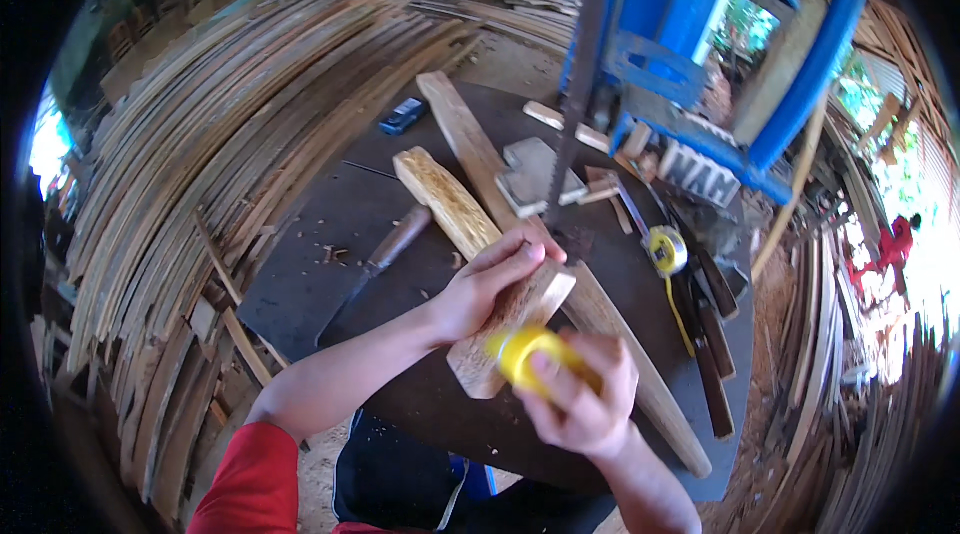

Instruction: Using a chisel and wooden mallet to carve or clear wood, followed by cleaning the piece with a brush.

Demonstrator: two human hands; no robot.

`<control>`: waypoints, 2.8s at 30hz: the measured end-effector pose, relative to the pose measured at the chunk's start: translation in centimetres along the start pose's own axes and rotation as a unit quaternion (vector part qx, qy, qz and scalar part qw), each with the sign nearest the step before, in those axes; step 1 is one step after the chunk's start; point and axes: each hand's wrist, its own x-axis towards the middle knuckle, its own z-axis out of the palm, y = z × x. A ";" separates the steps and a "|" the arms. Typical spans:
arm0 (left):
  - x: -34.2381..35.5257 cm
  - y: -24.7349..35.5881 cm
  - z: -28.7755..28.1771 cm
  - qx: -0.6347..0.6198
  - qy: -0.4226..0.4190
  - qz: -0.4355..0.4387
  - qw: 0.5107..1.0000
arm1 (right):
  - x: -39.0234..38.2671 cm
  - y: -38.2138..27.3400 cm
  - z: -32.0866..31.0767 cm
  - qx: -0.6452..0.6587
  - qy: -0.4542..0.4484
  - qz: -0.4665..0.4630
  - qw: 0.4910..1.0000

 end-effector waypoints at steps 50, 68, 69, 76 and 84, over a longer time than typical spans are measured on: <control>-1.3 -0.2 2.2 -0.026 0.059 -0.130 0.989 | -0.6 2.0 -0.7 0.073 0.020 0.096 0.993; -0.4 -1.2 0.0 0.014 0.043 0.010 0.999 | -1.6 1.1 0.1 0.070 -0.035 0.019 0.997; -0.2 -0.2 0.0 -0.014 0.066 -0.020 0.998 | -1.6 1.1 0.4 0.088 -0.054 0.003 0.995; -1.3 -3.0 1.7 0.112 -0.017 0.025 0.993 | -1.6 2.1 -0.5 -0.080 0.030 0.079 0.993; -1.0 -3.0 0.4 0.047 -0.045 0.007 0.998 | -0.7 2.1 0.3 -0.027 0.047 0.066 0.996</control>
